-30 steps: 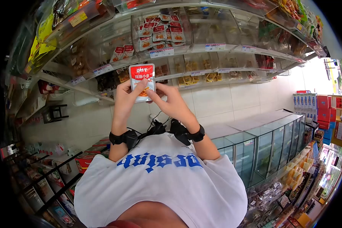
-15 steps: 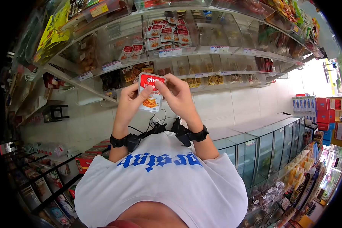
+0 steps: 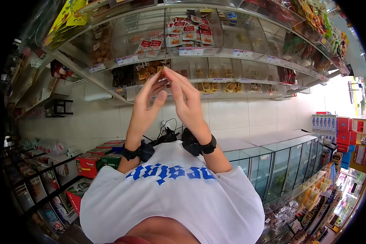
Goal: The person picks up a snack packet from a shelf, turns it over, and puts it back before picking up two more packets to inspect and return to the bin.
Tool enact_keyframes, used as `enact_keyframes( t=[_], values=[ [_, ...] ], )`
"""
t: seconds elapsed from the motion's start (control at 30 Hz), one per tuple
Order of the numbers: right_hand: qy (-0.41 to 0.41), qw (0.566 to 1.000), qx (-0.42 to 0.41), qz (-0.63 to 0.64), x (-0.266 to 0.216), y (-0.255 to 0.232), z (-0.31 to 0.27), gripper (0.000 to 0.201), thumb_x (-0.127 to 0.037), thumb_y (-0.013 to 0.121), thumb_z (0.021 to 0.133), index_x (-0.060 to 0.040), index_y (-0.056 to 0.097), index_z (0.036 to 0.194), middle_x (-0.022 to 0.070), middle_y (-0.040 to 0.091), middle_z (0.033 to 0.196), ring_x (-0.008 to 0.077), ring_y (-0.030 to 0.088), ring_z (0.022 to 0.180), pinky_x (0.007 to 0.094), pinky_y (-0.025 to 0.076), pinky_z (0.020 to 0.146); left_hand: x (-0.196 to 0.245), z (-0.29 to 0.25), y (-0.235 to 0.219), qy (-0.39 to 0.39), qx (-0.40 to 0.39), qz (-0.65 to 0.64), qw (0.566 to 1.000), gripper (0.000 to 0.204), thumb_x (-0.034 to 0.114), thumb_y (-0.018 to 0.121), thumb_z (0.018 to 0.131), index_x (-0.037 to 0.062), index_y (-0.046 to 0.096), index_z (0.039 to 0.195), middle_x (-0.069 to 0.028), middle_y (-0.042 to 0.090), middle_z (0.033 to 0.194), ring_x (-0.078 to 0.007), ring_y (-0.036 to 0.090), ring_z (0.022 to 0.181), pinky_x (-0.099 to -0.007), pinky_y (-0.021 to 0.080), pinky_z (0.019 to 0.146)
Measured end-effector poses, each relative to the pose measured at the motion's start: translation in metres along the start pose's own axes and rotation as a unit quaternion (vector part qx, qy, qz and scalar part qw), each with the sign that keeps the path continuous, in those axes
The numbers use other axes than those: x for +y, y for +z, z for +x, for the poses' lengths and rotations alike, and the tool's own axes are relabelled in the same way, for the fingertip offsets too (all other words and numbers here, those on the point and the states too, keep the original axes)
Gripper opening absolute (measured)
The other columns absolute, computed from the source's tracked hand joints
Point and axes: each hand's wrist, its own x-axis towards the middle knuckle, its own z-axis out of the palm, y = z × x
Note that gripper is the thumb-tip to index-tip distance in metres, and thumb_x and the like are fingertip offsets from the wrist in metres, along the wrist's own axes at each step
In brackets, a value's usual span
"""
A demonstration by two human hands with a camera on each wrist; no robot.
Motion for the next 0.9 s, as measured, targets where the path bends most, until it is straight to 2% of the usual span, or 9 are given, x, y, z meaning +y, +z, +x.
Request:
enact_keyframes(
  t=[0.03, 0.07, 0.1, 0.17, 0.27, 0.37, 0.4, 0.53, 0.9],
  values=[
    [-0.068, 0.996, -0.033, -0.055, -0.001, 0.004, -0.002, 0.034, -0.014, 0.051, 0.105, 0.0017, 0.062, 0.133, 0.0163, 0.058, 0.140, 0.0269, 0.057, 0.124, 0.0373, 0.042, 0.106, 0.001, -0.003, 0.003, -0.001, 0.015, 0.016, 1.000, 0.050, 0.019, 0.066, 0.098, -0.0046, 0.048, 0.138, -0.0176, 0.063, 0.122, -0.0264, 0.064, 0.108, -0.0345, 0.049, 0.095],
    [-0.028, 0.999, -0.043, -0.015, -0.007, 0.009, -0.008, 0.036, -0.010, 0.052, 0.102, 0.0002, 0.060, 0.135, 0.0177, 0.049, 0.149, 0.0348, 0.047, 0.134, 0.0426, 0.036, 0.112, 0.002, -0.005, 0.006, -0.002, 0.031, 0.032, 0.999, 0.047, 0.020, 0.064, 0.099, -0.0049, 0.050, 0.136, -0.0173, 0.063, 0.121, -0.0260, 0.064, 0.107, -0.0341, 0.049, 0.094],
    [-0.030, 0.997, -0.054, -0.036, -0.007, 0.007, -0.011, 0.035, -0.011, 0.054, 0.101, 0.0004, 0.061, 0.134, 0.0174, 0.049, 0.149, 0.0347, 0.048, 0.133, 0.0425, 0.036, 0.112, 0.003, -0.006, 0.008, -0.003, 0.047, 0.047, 0.998, 0.044, 0.022, 0.061, 0.101, -0.0051, 0.051, 0.135, -0.0170, 0.063, 0.120, -0.0256, 0.064, 0.106, -0.0337, 0.049, 0.093],
    [-0.033, 0.994, -0.074, -0.078, -0.007, -0.001, -0.013, 0.034, -0.012, 0.057, 0.100, 0.0009, 0.063, 0.130, 0.0167, 0.050, 0.148, 0.0345, 0.048, 0.131, 0.0423, 0.036, 0.111, -0.002, -0.007, -0.003, -0.035, 0.066, 0.035, 0.997, 0.035, 0.024, 0.055, 0.105, -0.0064, 0.059, 0.122, -0.0082, 0.068, 0.105, -0.0145, 0.063, 0.092, -0.0272, 0.049, 0.083],
    [-0.043, 0.979, 0.059, -0.188, -0.013, 0.003, -0.014, 0.030, -0.016, 0.063, 0.098, 0.0035, 0.067, 0.120, 0.0171, 0.066, 0.124, 0.0248, 0.063, 0.108, 0.0356, 0.048, 0.093, 0.004, -0.015, -0.018, -0.152, 0.042, -0.077, 0.985, 0.029, 0.021, 0.058, 0.104, -0.0056, 0.064, 0.112, -0.0020, 0.070, 0.090, -0.0031, 0.062, 0.081, -0.0202, 0.049, 0.068],
    [0.225, 0.967, -0.116, 0.025, 0.004, -0.012, -0.026, 0.030, -0.021, 0.067, 0.097, 0.0058, 0.069, 0.110, 0.0118, 0.073, 0.090, 0.0102, 0.064, 0.079, 0.0271, 0.049, 0.071, 0.013, -0.017, -0.019, -0.159, 0.055, -0.034, 0.985, 0.026, 0.018, 0.065, 0.100, -0.0043, 0.065, 0.113, -0.0084, 0.072, 0.093, -0.0049, 0.065, 0.083, -0.0207, 0.051, 0.066],
    [0.214, 0.970, -0.095, 0.070, -0.002, -0.008, -0.029, 0.027, -0.019, 0.067, 0.098, 0.0070, 0.069, 0.104, 0.0046, 0.069, 0.070, 0.0021, 0.057, 0.067, 0.0227, 0.045, 0.060, 0.020, -0.017, -0.018, -0.162, 0.057, -0.070, 0.983, 0.027, 0.015, 0.070, 0.096, -0.0049, 0.064, 0.114, -0.0125, 0.073, 0.094, -0.0080, 0.068, 0.084, -0.0219, 0.053, 0.066],
    [0.142, 0.986, 0.018, 0.083, -0.006, -0.002, -0.036, 0.025, -0.017, 0.063, 0.101, 0.0072, 0.070, 0.100, 0.0035, 0.072, 0.081, 0.0022, 0.058, 0.074, 0.0215, 0.046, 0.063, 0.018, -0.022, -0.011, -0.132, 0.073, -0.125, 0.981, 0.027, 0.015, 0.071, 0.096, -0.0074, 0.064, 0.110, -0.0114, 0.074, 0.088, -0.0098, 0.068, 0.079, -0.0220, 0.054, 0.069],
    [0.124, 0.983, 0.002, 0.137, -0.035, -0.009, -0.059, 0.025, -0.017, 0.057, 0.104, 0.0048, 0.064, 0.115, 0.0026, 0.071, 0.088, 0.0020, 0.059, 0.081, 0.0198, 0.046, 0.070, 0.048, -0.047, -0.004, -0.116, 0.049, -0.137, 0.982, 0.032, 0.024, 0.062, 0.102, -0.0070, 0.069, 0.103, -0.0064, 0.072, 0.091, -0.0056, 0.063, 0.081, -0.0206, 0.050, 0.072]
  ],
)
